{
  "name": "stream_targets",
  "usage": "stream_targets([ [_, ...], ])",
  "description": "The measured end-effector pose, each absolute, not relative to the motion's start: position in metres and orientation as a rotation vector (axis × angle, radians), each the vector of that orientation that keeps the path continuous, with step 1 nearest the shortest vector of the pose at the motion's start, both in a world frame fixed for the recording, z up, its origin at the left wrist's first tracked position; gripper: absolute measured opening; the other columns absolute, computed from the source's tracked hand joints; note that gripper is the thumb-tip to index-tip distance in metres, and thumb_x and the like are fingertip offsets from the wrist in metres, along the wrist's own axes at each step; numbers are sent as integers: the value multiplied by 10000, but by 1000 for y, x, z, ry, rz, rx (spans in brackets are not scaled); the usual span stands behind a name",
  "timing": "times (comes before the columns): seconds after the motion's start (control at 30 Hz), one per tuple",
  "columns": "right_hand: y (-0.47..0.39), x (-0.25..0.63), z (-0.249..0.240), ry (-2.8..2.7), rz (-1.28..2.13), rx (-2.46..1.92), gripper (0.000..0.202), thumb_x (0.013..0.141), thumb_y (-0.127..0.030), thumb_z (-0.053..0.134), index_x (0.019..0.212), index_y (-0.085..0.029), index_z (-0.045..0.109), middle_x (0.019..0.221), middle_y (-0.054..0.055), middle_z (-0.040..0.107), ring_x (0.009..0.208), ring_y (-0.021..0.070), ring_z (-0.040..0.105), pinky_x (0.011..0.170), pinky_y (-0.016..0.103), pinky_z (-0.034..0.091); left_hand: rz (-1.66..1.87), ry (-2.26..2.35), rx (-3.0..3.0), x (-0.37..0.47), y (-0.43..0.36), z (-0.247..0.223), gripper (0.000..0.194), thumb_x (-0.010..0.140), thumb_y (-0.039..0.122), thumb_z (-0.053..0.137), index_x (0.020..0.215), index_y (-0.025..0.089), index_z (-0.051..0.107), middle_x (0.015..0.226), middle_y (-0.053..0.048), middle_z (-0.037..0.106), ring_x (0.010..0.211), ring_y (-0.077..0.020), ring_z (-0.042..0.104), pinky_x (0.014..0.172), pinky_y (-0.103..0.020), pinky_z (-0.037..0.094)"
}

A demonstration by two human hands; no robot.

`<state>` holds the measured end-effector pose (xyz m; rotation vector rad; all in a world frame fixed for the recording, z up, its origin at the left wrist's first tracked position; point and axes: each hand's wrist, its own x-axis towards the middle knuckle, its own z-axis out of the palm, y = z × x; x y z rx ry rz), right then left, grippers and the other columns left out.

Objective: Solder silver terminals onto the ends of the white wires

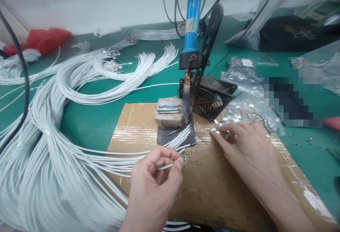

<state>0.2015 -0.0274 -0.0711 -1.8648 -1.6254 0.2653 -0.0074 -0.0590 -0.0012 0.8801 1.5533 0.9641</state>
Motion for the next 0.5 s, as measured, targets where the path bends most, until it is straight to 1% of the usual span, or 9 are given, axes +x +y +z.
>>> stream_targets([
  [0.07, -28, 200, -74, -1580, 291, -1902, 229, 863, -445, 705, 739, -254, 724, 740, 74, 675, 862, 300, 516, 733, 389, 356, 969, 1546, 873, -7, -59, -1, 138, 719, 264, 775, 695, 155, 694, 537, 67, 539, 510, -63, 416, 497, -154, 313],
  [0.1, -31, 198, -75, -1544, 315, -1917, 215, 850, -434, 714, 733, -255, 724, 713, 64, 670, 822, 290, 538, 713, 384, 370, 970, 1545, 870, -7, -59, -2, 140, 724, 266, 773, 696, 154, 693, 539, 66, 540, 511, -63, 422, 497, -152, 317],
  [0.2, -44, 190, -70, -1429, 425, -1930, 169, 843, -421, 725, 798, -265, 772, 680, 22, 697, 640, 222, 602, 605, 341, 422, 954, 1539, 881, -9, -57, -3, 133, 732, 257, 766, 701, 152, 692, 540, 65, 548, 510, -63, 438, 493, -148, 321],
  [0.3, -59, 177, -63, -1335, 530, -1891, 214, 868, -466, 721, 875, -268, 803, 666, -7, 741, 528, 171, 662, 498, 272, 479, 919, 1508, 894, -9, -55, -4, 121, 729, 242, 763, 700, 154, 685, 528, 66, 560, 485, -61, 452, 479, -152, 330],
  [0.4, -69, 162, -56, -1235, 791, -1727, 250, 875, -492, 740, 875, -248, 794, 647, -8, 758, 549, 158, 730, 522, 193, 564, 935, 1526, 869, -7, -55, -3, 113, 721, 232, 759, 694, 151, 685, 530, 67, 570, 475, -55, 458, 484, -149, 338],
  [0.5, -72, 150, -50, -1107, 1025, -1570, 222, 848, -458, 794, 832, -237, 777, 667, 4, 770, 596, 141, 756, 578, 128, 589, 946, 1537, 849, -4, -56, -1, 108, 716, 225, 762, 682, 149, 693, 528, 59, 597, 464, -51, 461, 484, -150, 346],
])
